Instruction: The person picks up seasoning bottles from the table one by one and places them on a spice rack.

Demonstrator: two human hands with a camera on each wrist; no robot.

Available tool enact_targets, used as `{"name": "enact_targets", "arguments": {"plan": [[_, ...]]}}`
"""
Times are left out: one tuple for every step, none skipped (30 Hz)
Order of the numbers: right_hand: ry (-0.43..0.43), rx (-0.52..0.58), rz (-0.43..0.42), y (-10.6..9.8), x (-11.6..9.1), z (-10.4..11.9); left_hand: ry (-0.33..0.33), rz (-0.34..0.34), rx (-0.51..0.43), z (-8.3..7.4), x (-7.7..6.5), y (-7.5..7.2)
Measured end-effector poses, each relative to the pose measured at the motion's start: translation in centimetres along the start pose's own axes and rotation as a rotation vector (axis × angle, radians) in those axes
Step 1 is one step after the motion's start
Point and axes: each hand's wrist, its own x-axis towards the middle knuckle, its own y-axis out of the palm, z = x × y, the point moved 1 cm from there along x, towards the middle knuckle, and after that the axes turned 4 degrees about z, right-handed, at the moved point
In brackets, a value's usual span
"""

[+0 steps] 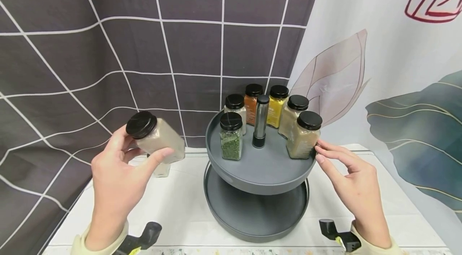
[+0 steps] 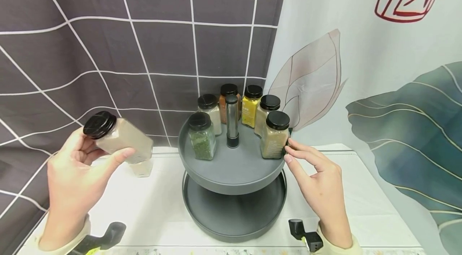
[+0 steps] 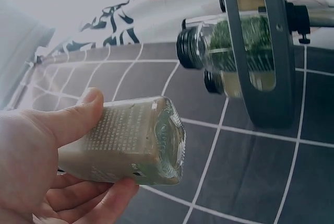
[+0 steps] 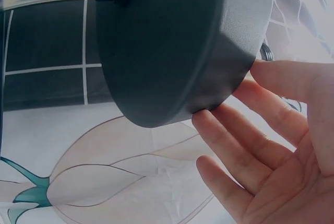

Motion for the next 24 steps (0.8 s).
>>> {"name": "enact_targets", "arguments": {"plan": [[-0.001, -0.002, 0.0, 0.0, 0.0, 0.0, 0.005, 0.009, -0.001, -0.1, 0.0, 0.1], [0.0, -0.001, 0.0, 0.0, 0.0, 0.0, 0.009, 0.02, -0.006, -0.3, 0.0, 0.2], [-0.001, -0.001, 0.0, 0.0, 0.0, 0.1, 0.021, 0.027, -0.012, -0.4, 0.0, 0.4], [-0.003, 0.002, 0.001, 0.0, 0.0, 0.1, 0.03, 0.035, -0.02, -0.6, 0.0, 0.5], [-0.006, 0.005, 0.001, 0.0, 0.0, 0.1, 0.032, 0.045, -0.027, -0.8, 0.0, 0.7], [-0.009, 0.01, 0.001, 0.0, 0.0, 0.1, 0.037, 0.053, -0.034, -1.0, 0.0, 0.8], [-0.012, 0.01, 0.001, -0.1, 0.0, 0.2, 0.04, 0.06, -0.038, -1.2, 0.0, 1.0], [-0.017, 0.012, 0.0, -0.1, 0.0, 0.2, 0.047, 0.064, -0.045, -1.4, 0.0, 1.2], [-0.022, 0.012, 0.0, -0.1, 0.0, 0.2, 0.057, 0.066, -0.045, -1.6, 0.0, 1.4], [-0.025, 0.012, -0.001, -0.1, 0.0, 0.2, 0.06, 0.072, -0.044, -1.8, 0.0, 1.5], [-0.028, 0.011, -0.002, -0.1, 0.0, 0.3, 0.064, 0.078, -0.042, -2.0, 0.1, 1.7], [-0.029, 0.01, -0.002, -0.1, 0.0, 0.3, 0.069, 0.085, -0.045, -2.2, 0.1, 1.8], [-0.03, 0.007, -0.003, -0.1, 0.0, 0.3, 0.073, 0.092, -0.045, -2.3, 0.2, 2.0], [-0.03, 0.006, -0.002, -0.1, 0.1, 0.3, 0.076, 0.103, -0.05, -2.5, 0.2, 2.2], [-0.029, 0.004, -0.002, -0.1, 0.1, 0.3, 0.082, 0.114, -0.057, -2.6, 0.3, 2.4], [-0.028, 0.003, -0.002, -0.1, 0.1, 0.3, 0.087, 0.125, -0.067, -2.8, 0.3, 2.5], [-0.028, 0.004, -0.002, -0.1, 0.1, 0.3, 0.091, 0.136, -0.077, -3.0, 0.3, 2.7], [-0.027, 0.003, -0.002, -0.1, 0.1, 0.3, 0.095, 0.146, -0.083, -3.1, 0.3, 2.8], [-0.027, 0.001, -0.002, -0.1, 0.1, 0.3, 0.106, 0.151, -0.085, -3.2, 0.3, 3.0], [-0.027, 0.0, -0.001, -0.1, 0.1, 0.3, 0.108, 0.161, -0.088, -3.4, 0.3, 3.1], [-0.027, 0.0, -0.001, -0.1, 0.1, 0.3, 0.113, 0.168, -0.088, -3.6, 0.3, 3.3], [-0.026, 0.0, -0.001, -0.1, 0.1, 0.3, 0.115, 0.176, -0.085, -3.7, 0.3, 3.4], [-0.024, 0.0, -0.001, -0.1, 0.0, 0.3, 0.116, 0.184, -0.086, -3.8, 0.3, 3.6], [-0.022, -0.003, -0.001, -0.1, 0.0, 0.3, 0.117, 0.192, -0.084, -4.0, 0.3, 3.8]]}}
